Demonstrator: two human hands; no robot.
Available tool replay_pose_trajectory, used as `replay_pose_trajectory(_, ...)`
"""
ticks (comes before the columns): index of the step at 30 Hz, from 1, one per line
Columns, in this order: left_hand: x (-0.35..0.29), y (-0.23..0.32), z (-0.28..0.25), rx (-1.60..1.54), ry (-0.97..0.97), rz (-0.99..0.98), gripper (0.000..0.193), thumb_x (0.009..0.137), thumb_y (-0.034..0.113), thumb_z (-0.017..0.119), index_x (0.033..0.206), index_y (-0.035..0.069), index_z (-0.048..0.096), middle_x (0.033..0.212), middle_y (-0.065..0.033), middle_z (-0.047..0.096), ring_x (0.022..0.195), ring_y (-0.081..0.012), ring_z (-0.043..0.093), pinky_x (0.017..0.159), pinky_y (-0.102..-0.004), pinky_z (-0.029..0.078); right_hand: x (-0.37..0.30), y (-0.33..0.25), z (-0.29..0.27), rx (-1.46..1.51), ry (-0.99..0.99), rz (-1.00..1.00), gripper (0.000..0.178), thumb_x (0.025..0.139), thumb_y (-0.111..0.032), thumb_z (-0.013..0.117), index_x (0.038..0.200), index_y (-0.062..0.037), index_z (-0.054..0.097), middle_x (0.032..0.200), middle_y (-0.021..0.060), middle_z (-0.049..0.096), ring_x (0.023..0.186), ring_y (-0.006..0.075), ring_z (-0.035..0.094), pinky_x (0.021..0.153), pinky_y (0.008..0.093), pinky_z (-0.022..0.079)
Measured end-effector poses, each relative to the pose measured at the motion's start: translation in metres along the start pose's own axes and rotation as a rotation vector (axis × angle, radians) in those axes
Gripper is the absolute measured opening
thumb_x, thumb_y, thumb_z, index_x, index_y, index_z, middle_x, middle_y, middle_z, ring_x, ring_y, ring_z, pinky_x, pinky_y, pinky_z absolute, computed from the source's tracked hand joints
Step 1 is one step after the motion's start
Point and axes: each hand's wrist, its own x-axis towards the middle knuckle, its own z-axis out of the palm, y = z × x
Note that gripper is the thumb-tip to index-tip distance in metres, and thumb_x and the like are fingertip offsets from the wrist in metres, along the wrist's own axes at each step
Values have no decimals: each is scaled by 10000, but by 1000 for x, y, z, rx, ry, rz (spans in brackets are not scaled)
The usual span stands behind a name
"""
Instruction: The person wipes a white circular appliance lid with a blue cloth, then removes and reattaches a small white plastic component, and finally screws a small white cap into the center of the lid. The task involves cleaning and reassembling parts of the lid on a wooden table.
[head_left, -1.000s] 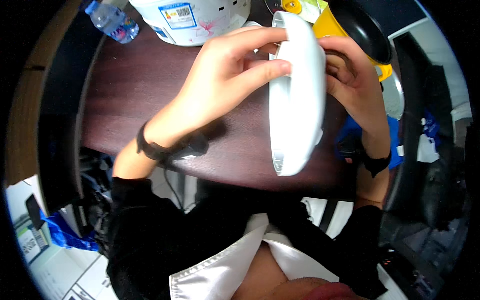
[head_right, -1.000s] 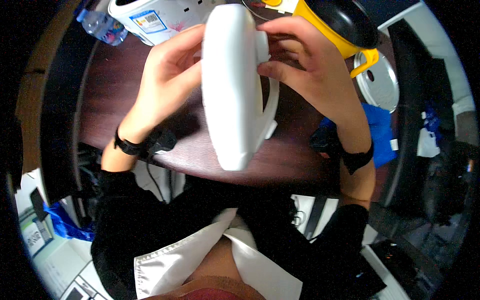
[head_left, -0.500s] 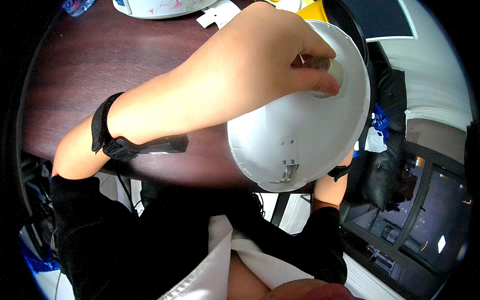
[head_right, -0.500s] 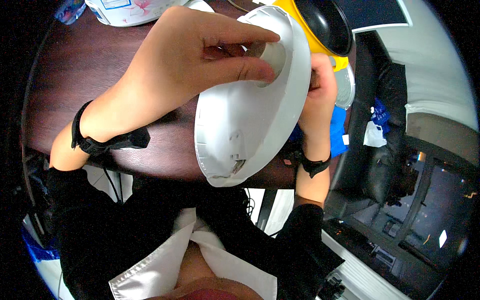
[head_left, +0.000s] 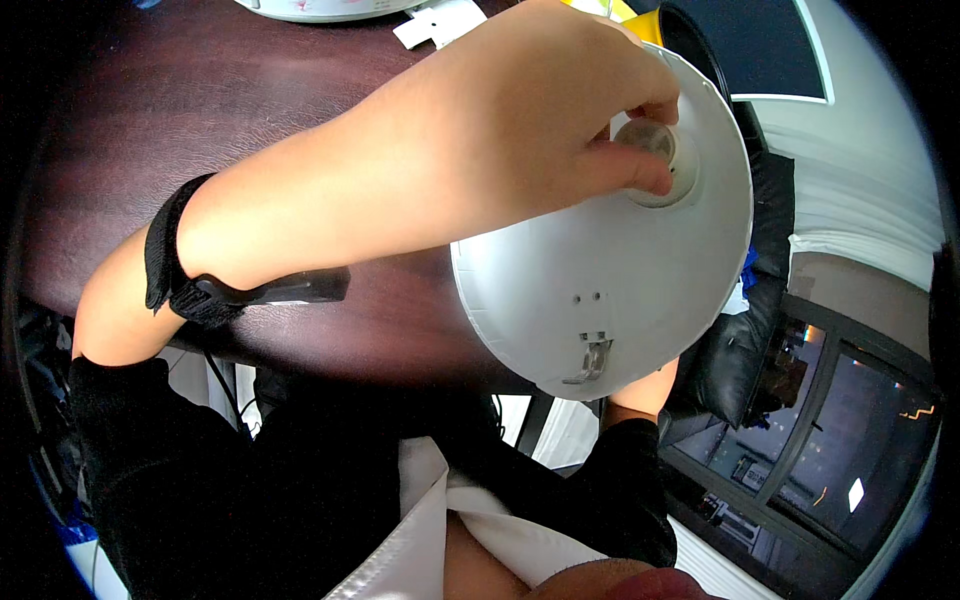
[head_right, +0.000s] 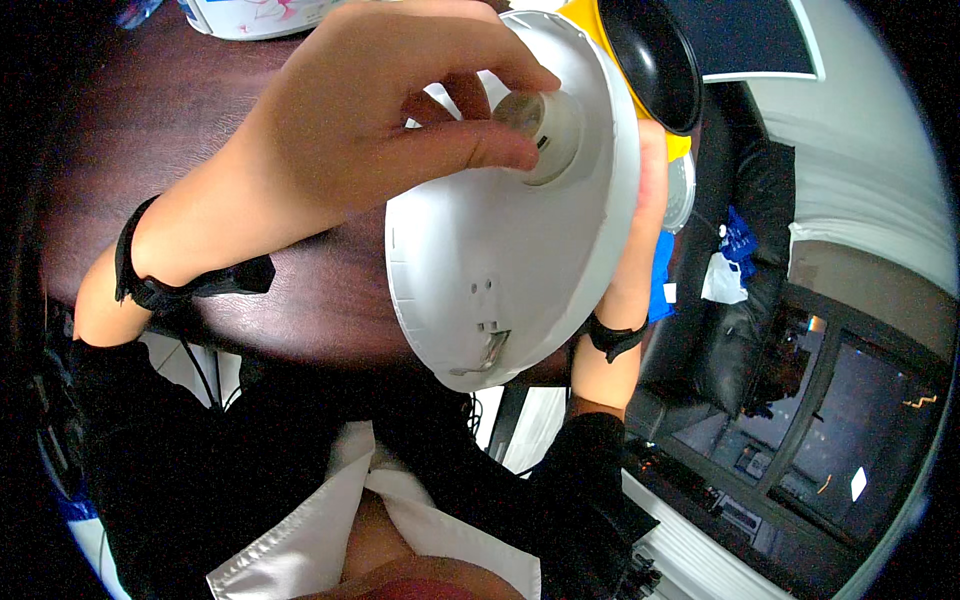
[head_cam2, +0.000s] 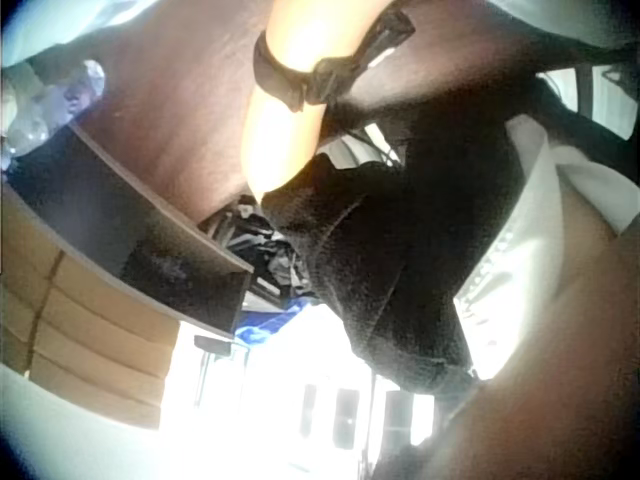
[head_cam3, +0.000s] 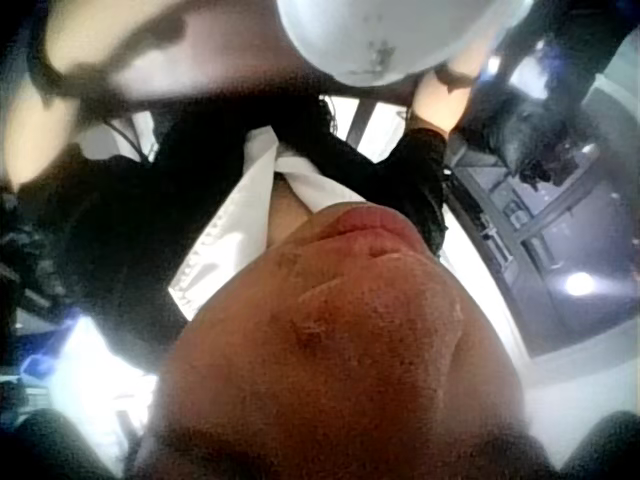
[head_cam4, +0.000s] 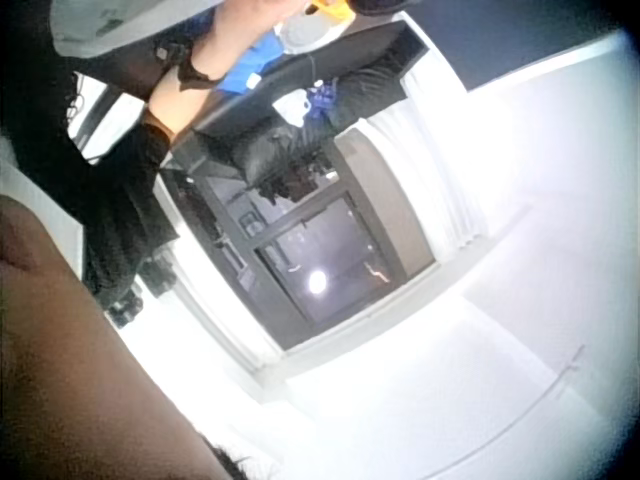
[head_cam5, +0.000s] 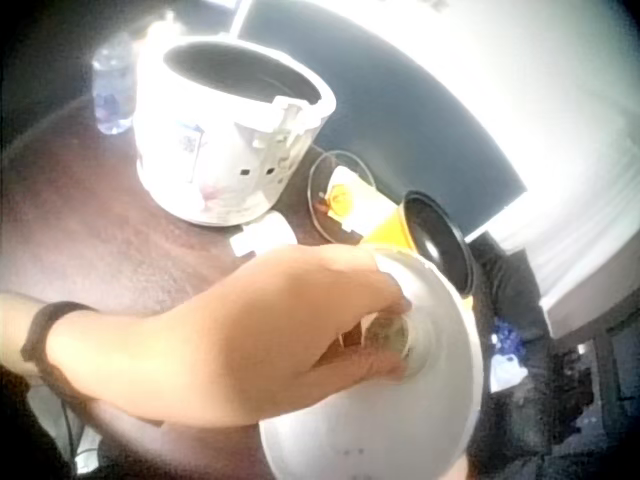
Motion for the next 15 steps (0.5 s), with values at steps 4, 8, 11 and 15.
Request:
replay_pose_trajectory(4,-2,12,6,22,-25,-245,242,878,157,671,982,-56,623,917,-159,656,765,-241,662,623,-304,526,1,-1,1,-6,10,-35,348,789,27,746,1058,-17,529,1087,94,636,932,142,624,831,278,512)
replay_pose_trajectory(8,-10,0,29,-50,88,-291,286,872,107,689,1112,-39,635,953,-105,672,827,-144,654,689,-259,548,4,-8,0,-17,30,-83,346,786,29,748,1052,-17,531,1083,94,636,926,139,622,829,277,509)
replay_pose_trajectory(11,-10,-1,36,21,151,-215,282,857,84,707,1111,-28,655,945,-79,675,808,-107,644,659,-247,551,1,-7,-3,-31,34,-57,349,782,36,748,1050,-17,531,1080,92,637,923,134,619,828,277,508)
replay_pose_trajectory(15,-8,1,29,137,70,-109,298,857,40,686,1140,-37,630,1013,-76,653,848,-111,639,720,-245,543,-3,-16,-3,-43,39,96,371,770,64,746,1056,-20,524,1071,84,638,933,126,616,830,279,509)
